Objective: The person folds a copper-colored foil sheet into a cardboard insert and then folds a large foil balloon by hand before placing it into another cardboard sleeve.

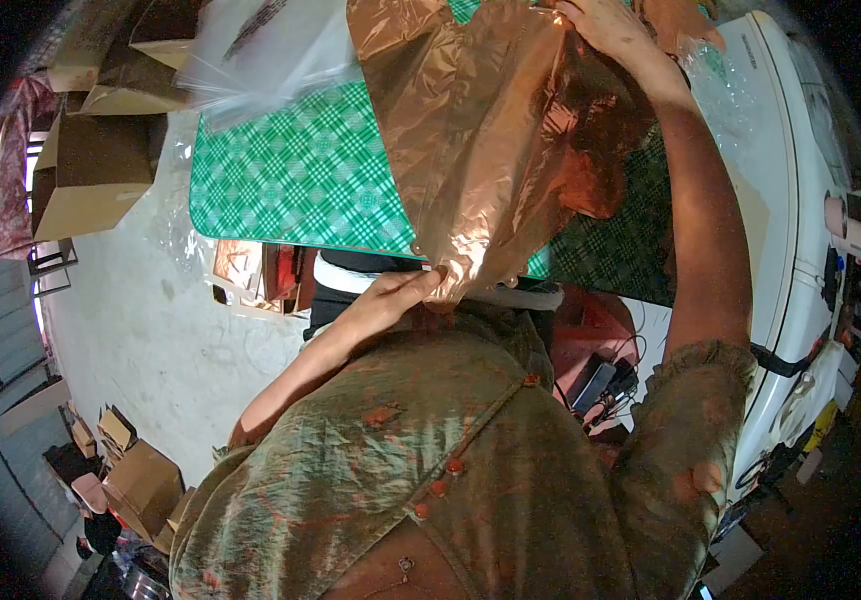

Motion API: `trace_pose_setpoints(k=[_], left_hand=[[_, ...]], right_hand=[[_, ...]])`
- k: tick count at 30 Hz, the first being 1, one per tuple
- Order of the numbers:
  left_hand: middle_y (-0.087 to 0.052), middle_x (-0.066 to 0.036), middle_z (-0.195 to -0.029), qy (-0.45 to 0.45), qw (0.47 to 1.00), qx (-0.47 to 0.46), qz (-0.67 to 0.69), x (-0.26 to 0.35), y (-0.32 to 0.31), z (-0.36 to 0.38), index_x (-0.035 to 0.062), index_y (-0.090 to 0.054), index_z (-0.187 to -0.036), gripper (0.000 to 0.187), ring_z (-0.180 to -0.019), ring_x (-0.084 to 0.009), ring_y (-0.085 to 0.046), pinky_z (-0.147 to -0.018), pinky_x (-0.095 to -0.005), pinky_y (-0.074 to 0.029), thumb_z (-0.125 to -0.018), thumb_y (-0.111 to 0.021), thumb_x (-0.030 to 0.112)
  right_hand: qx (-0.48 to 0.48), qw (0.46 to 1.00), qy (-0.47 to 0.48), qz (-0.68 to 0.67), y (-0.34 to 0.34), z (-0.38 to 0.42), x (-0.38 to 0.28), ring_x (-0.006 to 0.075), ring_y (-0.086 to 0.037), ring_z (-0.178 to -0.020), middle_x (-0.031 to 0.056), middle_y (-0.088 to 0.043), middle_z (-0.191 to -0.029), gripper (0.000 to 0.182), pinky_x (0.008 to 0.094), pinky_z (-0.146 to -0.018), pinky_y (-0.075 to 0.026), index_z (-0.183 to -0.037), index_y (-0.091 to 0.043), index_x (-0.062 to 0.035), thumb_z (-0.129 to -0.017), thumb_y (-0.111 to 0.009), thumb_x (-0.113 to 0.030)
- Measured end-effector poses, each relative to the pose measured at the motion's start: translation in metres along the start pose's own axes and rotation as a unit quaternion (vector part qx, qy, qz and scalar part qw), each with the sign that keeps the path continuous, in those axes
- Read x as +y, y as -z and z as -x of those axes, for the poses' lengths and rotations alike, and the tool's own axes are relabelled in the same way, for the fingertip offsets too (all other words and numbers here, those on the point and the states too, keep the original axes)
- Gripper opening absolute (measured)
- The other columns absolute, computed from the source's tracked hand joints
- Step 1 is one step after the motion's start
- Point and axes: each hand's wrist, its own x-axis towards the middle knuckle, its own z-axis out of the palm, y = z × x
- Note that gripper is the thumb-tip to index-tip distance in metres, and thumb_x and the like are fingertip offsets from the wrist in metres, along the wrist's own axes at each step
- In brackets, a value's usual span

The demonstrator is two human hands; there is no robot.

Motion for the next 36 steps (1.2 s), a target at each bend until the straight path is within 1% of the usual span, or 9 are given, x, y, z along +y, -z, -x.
trace_pose_setpoints(k=[4,7,8,11,15,26,29,33,36], left_hand=[[-0.075,-0.008,-0.098,-0.079,0.978,0.089,-0.173,0.012,0.003,0.022,-0.0029,-0.075,-0.106,0.03,-0.094,-0.0138,-0.066,-0.087,-0.0315,-0.052,-0.103,-0.069,0.027],[-0.072,-0.013,-0.093,-0.307,0.828,0.268,-0.385,0.017,-0.004,0.038,-0.0013,-0.073,-0.1,0.013,-0.087,-0.0233,-0.068,-0.083,-0.0361,-0.054,-0.095,-0.074,0.01],[-0.07,-0.011,-0.093,-0.366,0.776,0.283,-0.429,0.017,-0.002,0.037,0.0037,-0.075,-0.101,0.017,-0.082,-0.0283,-0.064,-0.075,-0.0381,-0.052,-0.085,-0.079,0.004],[-0.067,-0.006,-0.095,-0.462,0.654,0.291,-0.523,0.033,0.004,0.028,0.0079,-0.076,-0.104,0.024,-0.082,-0.0239,-0.061,-0.071,-0.0362,-0.047,-0.081,-0.082,0.007],[-0.065,-0.002,-0.104,-0.496,0.587,0.273,-0.579,0.023,0.018,0.011,0.0135,-0.077,-0.113,0.035,-0.093,-0.0222,-0.059,-0.076,-0.0366,-0.044,-0.079,-0.084,0.014],[-0.065,0.0,-0.111,-0.495,0.594,0.261,-0.579,0.022,0.024,0.005,0.0154,-0.075,-0.116,0.036,-0.096,-0.0218,-0.058,-0.08,-0.0371,-0.041,-0.082,-0.084,0.025],[-0.065,0.0,-0.11,-0.5,0.591,0.265,-0.575,0.025,0.022,0.002,0.0153,-0.075,-0.112,0.034,-0.094,-0.0218,-0.057,-0.079,-0.0369,-0.04,-0.081,-0.085,0.025],[-0.065,0.0,-0.108,-0.512,0.582,0.276,-0.569,0.026,0.02,-0.002,0.0149,-0.076,-0.107,0.03,-0.092,-0.0216,-0.056,-0.078,-0.0369,-0.039,-0.08,-0.086,0.021],[-0.065,0.0,-0.108,-0.52,0.573,0.28,-0.568,0.024,0.021,-0.003,0.0151,-0.076,-0.106,0.03,-0.092,-0.0212,-0.056,-0.078,-0.0375,-0.038,-0.078,-0.086,0.019]], right_hand=[[-0.004,1.0,0.013,-0.003,0.005,0.0,-0.004,0.0406,-0.066,-0.105,0.0201,-0.071,-0.107,0.024,0.0482,-0.091,-0.052,-0.109,-0.069,-0.0044,-0.101,-0.055,-0.022],[0.0,1.0,0.017,-0.011,0.005,-0.002,-0.006,0.0406,-0.066,-0.104,0.0202,-0.071,-0.106,0.024,0.0482,-0.091,-0.051,-0.108,-0.069,-0.0048,-0.101,-0.055,-0.023],[-0.001,1.0,0.018,-0.013,0.005,-0.003,-0.007,0.0405,-0.066,-0.104,0.0203,-0.071,-0.106,0.024,0.0482,-0.091,-0.051,-0.108,-0.069,-0.005,-0.101,-0.055,-0.023],[-0.011,1.0,0.007,-0.006,0.003,-0.005,-0.007,0.0403,-0.066,-0.104,0.0201,-0.071,-0.105,0.024,0.0481,-0.091,-0.051,-0.108,-0.069,-0.005,-0.101,-0.055,-0.024],[-0.022,1.0,-0.012,-0.003,0.004,-0.007,-0.009,0.0404,-0.066,-0.105,0.02,-0.071,-0.105,0.025,0.0477,-0.091,-0.051,-0.107,-0.069,-0.0046,-0.101,-0.056,-0.024],[-0.039,0.999,-0.025,0.001,0.008,-0.007,-0.013,0.0392,-0.065,-0.11,0.0204,-0.071,-0.112,0.027,0.0471,-0.095,-0.051,-0.114,-0.07,-0.0056,-0.1,-0.057,-0.025],[-0.068,0.997,-0.03,-0.031,-0.016,-0.016,0.029,0.038,-0.067,-0.101,0.0177,-0.071,-0.109,0.028,0.0437,-0.085,-0.052,-0.117,-0.066,-0.0072,-0.104,-0.056,-0.029],[-0.017,1.0,0.019,0.008,-0.008,-0.013,0.004,0.0418,-0.065,-0.103,0.0186,-0.07,-0.109,0.027,0.0486,-0.084,-0.052,-0.118,-0.065,-0.0067,-0.102,-0.055,-0.027],[-0.03,1.0,-0.002,0.006,-0.008,-0.016,-0.001,0.0431,-0.065,-0.101,0.0183,-0.07,-0.105,0.023,0.0507,-0.084,-0.052,-0.114,-0.064,-0.0063,-0.101,-0.056,-0.024]])
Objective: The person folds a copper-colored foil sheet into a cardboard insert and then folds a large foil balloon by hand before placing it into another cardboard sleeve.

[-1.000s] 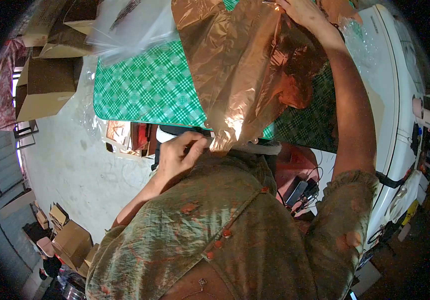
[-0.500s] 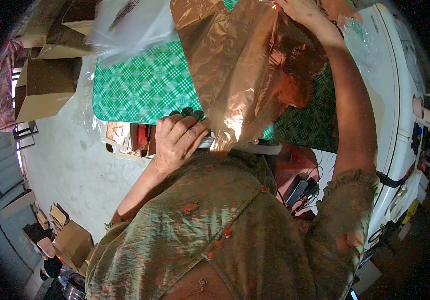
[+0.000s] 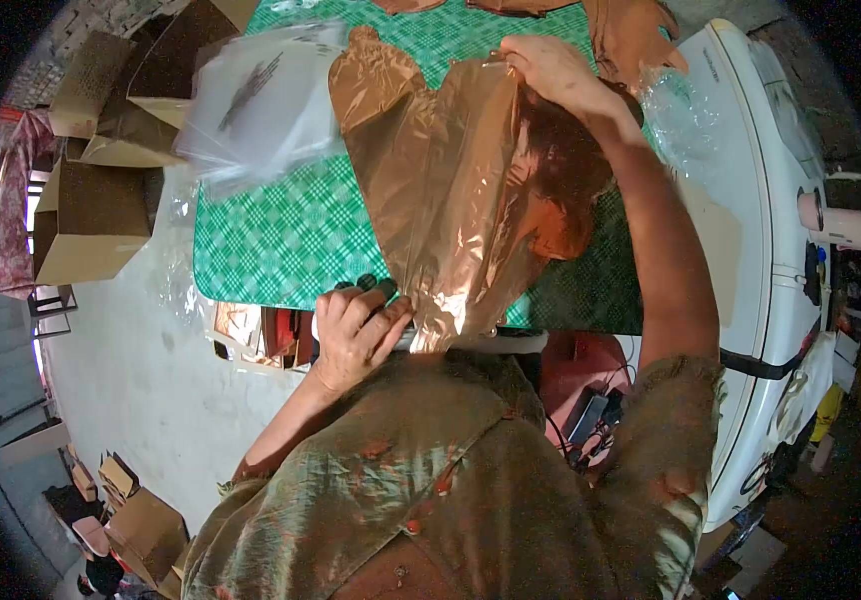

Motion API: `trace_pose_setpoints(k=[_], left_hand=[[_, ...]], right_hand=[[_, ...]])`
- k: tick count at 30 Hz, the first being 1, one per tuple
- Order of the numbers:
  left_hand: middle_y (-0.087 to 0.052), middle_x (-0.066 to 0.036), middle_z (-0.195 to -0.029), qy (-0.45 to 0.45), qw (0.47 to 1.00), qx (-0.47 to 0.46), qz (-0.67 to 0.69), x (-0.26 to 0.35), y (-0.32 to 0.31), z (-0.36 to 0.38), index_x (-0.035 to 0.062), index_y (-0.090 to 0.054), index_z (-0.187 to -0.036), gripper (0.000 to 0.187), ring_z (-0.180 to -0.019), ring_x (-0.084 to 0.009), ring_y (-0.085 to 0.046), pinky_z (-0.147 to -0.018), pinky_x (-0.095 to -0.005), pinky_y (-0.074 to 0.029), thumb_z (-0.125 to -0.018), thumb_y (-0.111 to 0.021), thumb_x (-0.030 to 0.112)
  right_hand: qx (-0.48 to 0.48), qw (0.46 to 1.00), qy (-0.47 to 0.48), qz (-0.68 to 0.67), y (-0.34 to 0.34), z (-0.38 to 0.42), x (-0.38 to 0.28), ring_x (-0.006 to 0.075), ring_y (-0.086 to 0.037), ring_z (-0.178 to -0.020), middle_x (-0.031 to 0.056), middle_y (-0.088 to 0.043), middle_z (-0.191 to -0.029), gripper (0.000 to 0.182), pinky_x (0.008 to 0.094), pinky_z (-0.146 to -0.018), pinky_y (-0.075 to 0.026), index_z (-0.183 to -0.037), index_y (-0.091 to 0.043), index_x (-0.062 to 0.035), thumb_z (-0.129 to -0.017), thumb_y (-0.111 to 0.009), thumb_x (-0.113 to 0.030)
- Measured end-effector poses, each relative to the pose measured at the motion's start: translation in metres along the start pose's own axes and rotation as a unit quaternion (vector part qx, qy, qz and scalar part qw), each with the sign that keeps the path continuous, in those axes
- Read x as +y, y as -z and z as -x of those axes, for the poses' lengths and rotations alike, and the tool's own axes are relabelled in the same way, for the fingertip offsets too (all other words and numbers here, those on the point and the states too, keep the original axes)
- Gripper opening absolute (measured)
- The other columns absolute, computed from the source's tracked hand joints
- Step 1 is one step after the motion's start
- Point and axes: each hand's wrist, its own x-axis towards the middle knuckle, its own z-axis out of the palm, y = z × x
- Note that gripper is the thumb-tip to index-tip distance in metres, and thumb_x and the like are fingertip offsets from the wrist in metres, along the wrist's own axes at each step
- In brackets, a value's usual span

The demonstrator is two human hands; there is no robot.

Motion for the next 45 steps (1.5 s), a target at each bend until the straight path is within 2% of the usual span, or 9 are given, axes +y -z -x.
trace_pose_setpoints(k=[5,15,19,20,23,29,35,38,45], left_hand=[[-0.065,0.0,-0.109,-0.007,1.0,0.0,0.0,-0.001,0.0,0.0,0.0157,-0.074,-0.107,0.032,-0.091,-0.0213,-0.056,-0.079,-0.0381,-0.038,-0.077,-0.086,0.018],[-0.062,-0.001,-0.107,-0.021,1.0,0.0,0.005,-0.006,-0.005,0.003,0.0166,-0.073,-0.105,0.03,-0.092,-0.0225,-0.055,-0.078,-0.0399,-0.036,-0.077,-0.085,0.021],[-0.062,-0.001,-0.106,-0.03,1.0,0.004,-0.002,-0.008,-0.006,0.003,0.0165,-0.072,-0.1,0.028,-0.091,-0.023,-0.055,-0.076,-0.0401,-0.036,-0.076,-0.085,0.022],[-0.061,-0.001,-0.106,-0.033,0.999,0.006,0.001,-0.008,-0.006,0.003,0.0164,-0.07,-0.097,0.027,-0.091,-0.0234,-0.055,-0.076,-0.0403,-0.036,-0.076,-0.085,0.022],[-0.061,-0.001,-0.105,-0.03,0.999,0.01,0.004,-0.01,-0.01,0.007,0.0165,-0.069,-0.096,0.026,-0.092,-0.0236,-0.055,-0.076,-0.0402,-0.036,-0.076,-0.086,0.021],[-0.061,-0.001,-0.105,-0.033,0.999,0.01,-0.002,-0.009,-0.008,0.004,0.0171,-0.069,-0.096,0.028,-0.092,-0.0234,-0.056,-0.077,-0.04,-0.036,-0.075,-0.086,0.021],[-0.061,-0.001,-0.104,-0.027,0.999,0.015,0.007,-0.009,-0.01,0.006,0.0173,-0.07,-0.1,0.03,-0.091,-0.0231,-0.056,-0.076,-0.0394,-0.036,-0.075,-0.086,0.021],[-0.06,-0.001,-0.103,-0.03,0.999,0.016,0.006,-0.009,-0.008,0.003,0.0176,-0.071,-0.103,0.031,-0.09,-0.0228,-0.056,-0.076,-0.0392,-0.036,-0.076,-0.085,0.021],[-0.059,-0.001,-0.102,-0.024,1.0,0.013,0.008,-0.009,-0.008,0.004,0.0185,-0.072,-0.106,0.032,-0.09,-0.0219,-0.055,-0.076,-0.0383,-0.036,-0.076,-0.085,0.021]], right_hand=[[-0.009,0.999,-0.05,-0.018,0.004,-0.002,-0.013,0.0423,-0.065,-0.099,0.0177,-0.07,-0.1,0.02,0.053,-0.082,-0.051,-0.107,-0.064,-0.0081,-0.1,-0.053,-0.023],[0.084,0.996,0.006,-0.008,-0.002,-0.008,-0.03,0.0384,-0.064,-0.103,0.0146,-0.069,-0.105,0.022,0.046,-0.086,-0.051,-0.112,-0.066,-0.0051,-0.1,-0.056,-0.022],[0.072,0.997,-0.019,0.033,-0.012,-0.017,-0.04,0.0378,-0.063,-0.104,0.0125,-0.069,-0.1,0.018,0.0538,-0.086,-0.048,-0.103,-0.068,-0.0096,-0.097,-0.055,-0.022],[0.014,0.997,-0.05,0.051,-0.01,-0.017,-0.041,0.0358,-0.061,-0.108,0.011,-0.068,-0.104,0.017,0.0528,-0.089,-0.046,-0.107,-0.067,-0.0109,-0.096,-0.057,-0.019],[0.09,0.993,-0.026,0.073,-0.033,-0.013,-0.031,0.0327,-0.059,-0.107,0.008,-0.068,-0.105,0.016,0.0467,-0.091,-0.045,-0.109,-0.068,-0.0113,-0.095,-0.063,-0.019],[0.247,0.968,0.025,0.028,-0.04,-0.001,-0.044,0.0288,-0.057,-0.112,0.0042,-0.064,-0.111,0.023,0.0443,-0.092,-0.044,-0.114,-0.066,-0.0111,-0.092,-0.067,-0.015],[0.219,0.975,0.043,-0.015,-0.036,0.049,-0.091,0.0262,-0.058,-0.114,0.0044,-0.063,-0.114,0.025,0.0394,-0.093,-0.047,-0.114,-0.067,-0.0112,-0.089,-0.072,-0.015],[0.15,0.988,0.022,0.026,-0.021,0.063,-0.131,0.026,-0.058,-0.113,0.0036,-0.063,-0.115,0.024,0.0404,-0.095,-0.047,-0.112,-0.067,-0.0115,-0.09,-0.071,-0.017],[0.138,0.99,0.017,0.035,-0.033,0.063,-0.138,0.0251,-0.057,-0.113,0.0025,-0.062,-0.116,0.028,0.0405,-0.095,-0.047,-0.116,-0.065,-0.0124,-0.089,-0.07,-0.019]])
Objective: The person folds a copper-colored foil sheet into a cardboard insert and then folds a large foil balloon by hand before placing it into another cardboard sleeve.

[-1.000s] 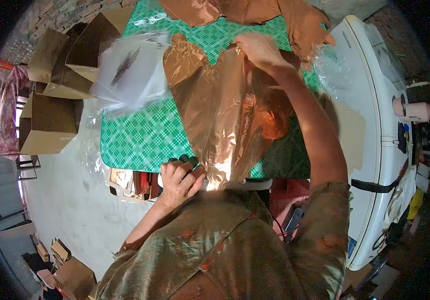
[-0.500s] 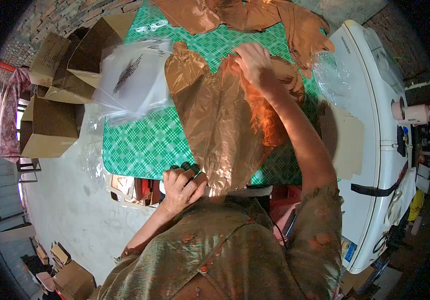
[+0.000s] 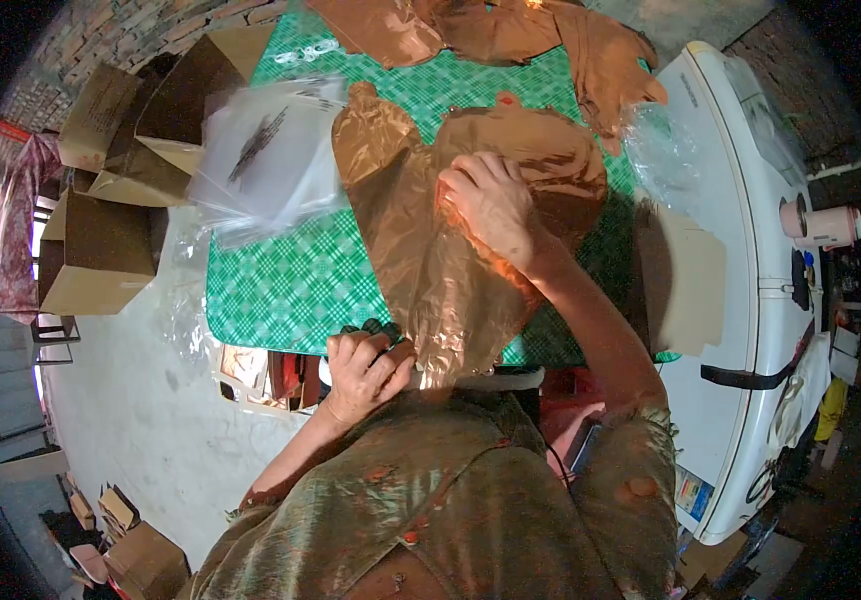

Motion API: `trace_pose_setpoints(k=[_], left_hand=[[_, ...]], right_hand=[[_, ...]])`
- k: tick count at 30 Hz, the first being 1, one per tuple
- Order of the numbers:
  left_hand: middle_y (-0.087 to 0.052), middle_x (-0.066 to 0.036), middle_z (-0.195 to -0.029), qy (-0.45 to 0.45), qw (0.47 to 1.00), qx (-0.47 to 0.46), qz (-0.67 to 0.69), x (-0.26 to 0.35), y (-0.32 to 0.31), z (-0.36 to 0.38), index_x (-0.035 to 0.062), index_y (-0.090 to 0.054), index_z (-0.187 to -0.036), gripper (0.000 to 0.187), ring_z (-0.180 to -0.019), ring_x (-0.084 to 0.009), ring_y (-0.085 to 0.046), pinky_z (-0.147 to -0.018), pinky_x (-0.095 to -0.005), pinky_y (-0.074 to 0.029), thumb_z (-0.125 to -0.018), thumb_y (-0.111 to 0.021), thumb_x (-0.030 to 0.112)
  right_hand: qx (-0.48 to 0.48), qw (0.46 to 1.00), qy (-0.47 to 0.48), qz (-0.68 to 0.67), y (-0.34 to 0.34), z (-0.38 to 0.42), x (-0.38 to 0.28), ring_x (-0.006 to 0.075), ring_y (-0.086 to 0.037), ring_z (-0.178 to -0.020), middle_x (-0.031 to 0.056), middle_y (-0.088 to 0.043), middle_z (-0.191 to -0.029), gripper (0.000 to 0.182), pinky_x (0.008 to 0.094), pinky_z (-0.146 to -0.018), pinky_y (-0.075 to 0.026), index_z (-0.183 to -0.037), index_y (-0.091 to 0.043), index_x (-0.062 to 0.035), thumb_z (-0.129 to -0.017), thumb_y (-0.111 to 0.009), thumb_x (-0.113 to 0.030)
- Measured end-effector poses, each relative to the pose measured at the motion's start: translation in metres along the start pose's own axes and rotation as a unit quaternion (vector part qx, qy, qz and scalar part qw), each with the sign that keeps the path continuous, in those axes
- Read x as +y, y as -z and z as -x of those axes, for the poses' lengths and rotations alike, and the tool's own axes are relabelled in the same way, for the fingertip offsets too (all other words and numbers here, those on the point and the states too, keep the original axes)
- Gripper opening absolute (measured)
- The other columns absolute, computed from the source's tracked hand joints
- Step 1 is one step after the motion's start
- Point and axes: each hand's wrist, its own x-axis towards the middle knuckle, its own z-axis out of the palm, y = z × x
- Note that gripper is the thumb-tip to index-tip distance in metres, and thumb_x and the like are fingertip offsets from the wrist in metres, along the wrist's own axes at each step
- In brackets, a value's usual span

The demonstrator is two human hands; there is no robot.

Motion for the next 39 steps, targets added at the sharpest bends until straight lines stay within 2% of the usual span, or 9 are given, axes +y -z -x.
trace_pose_setpoints(k=[6,9,18,24,27,36,39], left_hand=[[-0.058,0.0,-0.1,0.003,1.0,0.0,-0.002,0.001,0.001,-0.003,0.0188,-0.073,-0.108,0.033,-0.09,-0.0211,-0.054,-0.077,-0.0378,-0.035,-0.077,-0.085,0.021],[-0.058,0.0,-0.1,0.003,1.0,-0.001,-0.005,0.001,0.001,-0.003,0.0191,-0.074,-0.109,0.033,-0.089,-0.0208,-0.054,-0.077,-0.0377,-0.035,-0.078,-0.084,0.023],[-0.058,0.0,-0.099,0.006,1.0,-0.011,-0.006,0.002,0.004,-0.005,0.0182,-0.076,-0.111,0.032,-0.089,-0.021,-0.054,-0.077,-0.0377,-0.036,-0.08,-0.082,0.024],[-0.058,-0.001,-0.099,0.005,1.0,-0.013,-0.005,0.001,0.003,-0.003,0.0174,-0.076,-0.11,0.032,-0.09,-0.0212,-0.055,-0.078,-0.0378,-0.036,-0.08,-0.082,0.025],[-0.058,-0.001,-0.098,0.005,1.0,-0.014,-0.006,0.002,0.004,-0.004,0.0174,-0.076,-0.11,0.031,-0.09,-0.0212,-0.055,-0.078,-0.0378,-0.036,-0.081,-0.082,0.025],[-0.057,-0.001,-0.1,0.005,1.0,-0.017,-0.005,0.001,0.002,-0.001,0.0187,-0.075,-0.11,0.031,-0.09,-0.0209,-0.054,-0.077,-0.0379,-0.036,-0.081,-0.082,0.025],[-0.059,-0.001,-0.101,0.008,1.0,-0.017,-0.004,0.001,0.002,-0.001,0.0171,-0.075,-0.108,0.029,-0.09,-0.0211,-0.055,-0.078,-0.038,-0.037,-0.081,-0.082,0.025]], right_hand=[[-0.019,0.998,0.016,0.054,0.003,-0.004,-0.004,0.0243,-0.057,-0.109,0.002,-0.06,-0.11,0.031,0.041,-0.092,-0.047,-0.118,-0.065,-0.0159,-0.088,-0.068,-0.02],[-0.028,0.999,0.016,0.04,0.005,-0.006,-0.004,0.0241,-0.057,-0.106,0.0022,-0.058,-0.106,0.032,0.0402,-0.091,-0.047,-0.121,-0.065,-0.0177,-0.089,-0.066,-0.018],[-0.064,0.996,0.028,0.047,0.002,-0.009,0.002,0.0249,-0.055,-0.105,0.0033,-0.058,-0.107,0.037,0.0432,-0.091,-0.047,-0.129,-0.064,-0.0182,-0.091,-0.062,-0.018],[-0.075,0.996,0.026,0.044,0.003,-0.015,0.004,0.0255,-0.056,-0.107,0.004,-0.058,-0.11,0.04,0.0429,-0.09,-0.048,-0.13,-0.062,-0.0181,-0.09,-0.063,-0.012],[-0.116,0.991,0.023,0.054,0.004,-0.021,0.007,0.0259,-0.056,-0.109,0.0046,-0.057,-0.112,0.041,0.0419,-0.091,-0.049,-0.129,-0.061,-0.017,-0.089,-0.063,-0.01],[-0.096,0.994,0.012,0.048,-0.005,-0.024,0.019,0.027,-0.056,-0.11,0.0042,-0.058,-0.117,0.039,0.0419,-0.092,-0.051,-0.127,-0.062,-0.016,-0.088,-0.067,-0.011],[-0.054,0.997,0.016,0.047,-0.006,-0.029,0.019,0.0267,-0.057,-0.109,0.0036,-0.059,-0.115,0.037,0.0418,-0.091,-0.052,-0.125,-0.062,-0.016,-0.088,-0.068,-0.013]])
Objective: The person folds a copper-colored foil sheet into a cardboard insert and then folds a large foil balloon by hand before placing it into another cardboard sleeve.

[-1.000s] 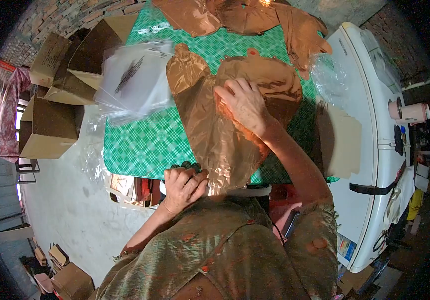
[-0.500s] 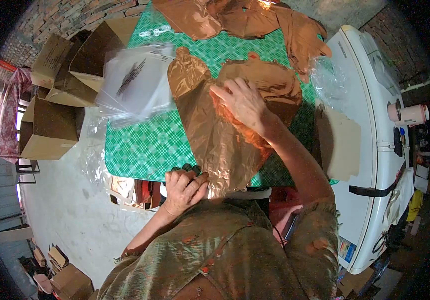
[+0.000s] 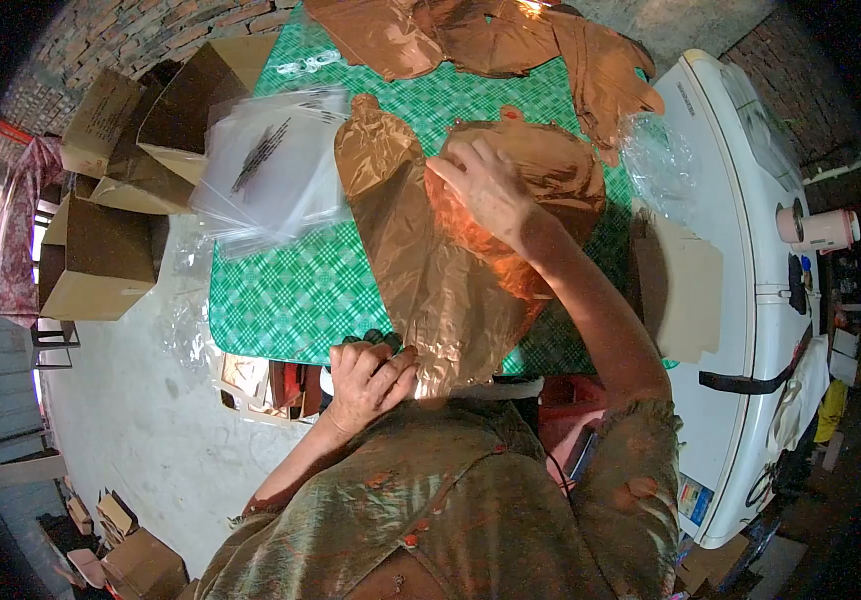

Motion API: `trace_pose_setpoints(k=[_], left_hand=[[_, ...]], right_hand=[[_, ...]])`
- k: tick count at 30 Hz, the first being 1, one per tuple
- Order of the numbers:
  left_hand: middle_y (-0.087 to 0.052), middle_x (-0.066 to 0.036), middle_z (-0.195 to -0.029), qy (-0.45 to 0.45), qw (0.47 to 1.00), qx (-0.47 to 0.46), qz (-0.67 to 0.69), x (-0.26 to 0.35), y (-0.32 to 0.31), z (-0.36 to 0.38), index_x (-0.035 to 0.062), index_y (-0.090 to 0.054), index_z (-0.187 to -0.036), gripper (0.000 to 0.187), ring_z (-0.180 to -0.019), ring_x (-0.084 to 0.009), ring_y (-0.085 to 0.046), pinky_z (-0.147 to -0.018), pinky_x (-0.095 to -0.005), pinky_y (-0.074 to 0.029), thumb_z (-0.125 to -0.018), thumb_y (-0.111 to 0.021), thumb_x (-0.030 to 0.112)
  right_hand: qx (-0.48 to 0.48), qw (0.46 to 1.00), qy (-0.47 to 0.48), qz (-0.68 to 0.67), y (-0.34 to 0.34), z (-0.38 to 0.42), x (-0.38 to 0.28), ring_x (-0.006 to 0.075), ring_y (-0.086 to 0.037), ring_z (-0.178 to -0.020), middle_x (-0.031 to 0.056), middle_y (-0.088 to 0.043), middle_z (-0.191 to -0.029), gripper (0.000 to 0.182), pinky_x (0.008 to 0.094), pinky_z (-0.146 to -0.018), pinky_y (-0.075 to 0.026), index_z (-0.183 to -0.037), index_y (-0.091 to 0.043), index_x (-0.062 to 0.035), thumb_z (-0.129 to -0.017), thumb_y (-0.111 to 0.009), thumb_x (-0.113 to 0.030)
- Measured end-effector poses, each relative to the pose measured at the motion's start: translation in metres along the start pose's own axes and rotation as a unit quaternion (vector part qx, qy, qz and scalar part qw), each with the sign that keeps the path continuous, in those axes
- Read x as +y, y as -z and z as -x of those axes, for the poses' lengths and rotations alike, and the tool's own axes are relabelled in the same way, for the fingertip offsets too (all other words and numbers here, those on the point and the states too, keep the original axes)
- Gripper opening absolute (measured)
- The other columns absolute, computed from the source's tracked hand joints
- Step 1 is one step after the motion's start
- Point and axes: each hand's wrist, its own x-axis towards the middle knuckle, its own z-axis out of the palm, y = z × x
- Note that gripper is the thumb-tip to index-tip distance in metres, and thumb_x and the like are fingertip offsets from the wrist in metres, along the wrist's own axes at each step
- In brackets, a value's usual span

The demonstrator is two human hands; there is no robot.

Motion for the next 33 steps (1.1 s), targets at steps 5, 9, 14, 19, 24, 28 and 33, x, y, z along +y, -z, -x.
trace_pose_setpoints(k=[5,9,14,19,24,28,33], left_hand=[[-0.057,-0.001,-0.1,-0.002,1.0,0.0,-0.001,0.0,0.0,0.0,0.0187,-0.075,-0.11,0.032,-0.091,-0.0212,-0.055,-0.078,-0.038,-0.036,-0.08,-0.083,0.025],[-0.057,-0.001,-0.1,-0.002,1.0,-0.001,-0.004,0.0,0.001,0.001,0.0187,-0.075,-0.11,0.032,-0.092,-0.0212,-0.055,-0.078,-0.038,-0.037,-0.08,-0.083,0.025],[-0.057,-0.001,-0.101,-0.006,1.0,0.003,-0.002,-0.001,0.0,0.0,0.0181,-0.075,-0.108,0.031,-0.092,-0.0212,-0.055,-0.078,-0.0381,-0.037,-0.079,-0.084,0.025],[-0.058,-0.001,-0.101,-0.007,1.0,0.005,-0.003,-0.001,0.0,0.0,0.0177,-0.075,-0.108,0.03,-0.091,-0.0214,-0.055,-0.078,-0.0383,-0.037,-0.08,-0.083,0.025],[-0.058,-0.002,-0.102,-0.011,1.0,0.008,-0.002,-0.001,-0.001,-0.001,0.0176,-0.074,-0.108,0.03,-0.091,-0.0218,-0.054,-0.077,-0.0384,-0.037,-0.08,-0.083,0.025],[-0.058,-0.002,-0.102,-0.011,1.0,0.01,0.0,-0.001,-0.001,0.0,0.0176,-0.073,-0.108,0.031,-0.091,-0.0221,-0.054,-0.076,-0.0387,-0.037,-0.08,-0.083,0.025],[-0.065,-0.004,-0.106,-0.003,1.0,0.01,0.01,0.0,0.0,0.0,0.0116,-0.073,-0.104,0.028,-0.091,-0.0233,-0.056,-0.079,-0.0394,-0.039,-0.08,-0.082,0.023]], right_hand=[[0.007,1.0,0.012,-0.012,-0.007,-0.002,0.01,0.0275,-0.059,-0.108,0.004,-0.061,-0.113,0.037,0.0419,-0.089,-0.053,-0.123,-0.064,-0.0161,-0.087,-0.07,-0.012],[0.042,0.996,0.019,-0.074,-0.01,-0.007,0.017,0.03,-0.06,-0.106,0.0063,-0.061,-0.112,0.037,0.0419,-0.09,-0.052,-0.121,-0.065,-0.0119,-0.085,-0.071,-0.008],[0.08,0.994,0.036,-0.067,0.002,0.005,0.016,0.0318,-0.059,-0.104,0.0097,-0.061,-0.106,0.037,0.0417,-0.089,-0.051,-0.118,-0.065,-0.0034,-0.082,-0.073,-0.004],[0.055,0.997,0.022,-0.051,0.031,0.027,-0.022,0.032,-0.058,-0.116,0.0117,-0.061,-0.118,0.044,0.044,-0.095,-0.049,-0.125,-0.064,-0.0027,-0.084,-0.075,-0.013],[0.009,1.0,-0.009,0.006,0.013,0.044,-0.033,0.0303,-0.05,-0.133,0.011,-0.057,-0.139,0.055,0.0468,-0.106,-0.043,-0.135,-0.06,-0.0065,-0.086,-0.076,-0.025],[0.007,1.0,-0.015,0.018,0.011,0.044,-0.032,0.0293,-0.05,-0.132,0.0103,-0.056,-0.139,0.057,0.0458,-0.105,-0.042,-0.136,-0.059,-0.0082,-0.085,-0.077,-0.027],[0.005,1.0,-0.023,0.013,0.013,0.042,-0.032,0.0292,-0.05,-0.132,0.01,-0.057,-0.137,0.057,0.0459,-0.104,-0.043,-0.136,-0.059,-0.0088,-0.085,-0.077,-0.028]])
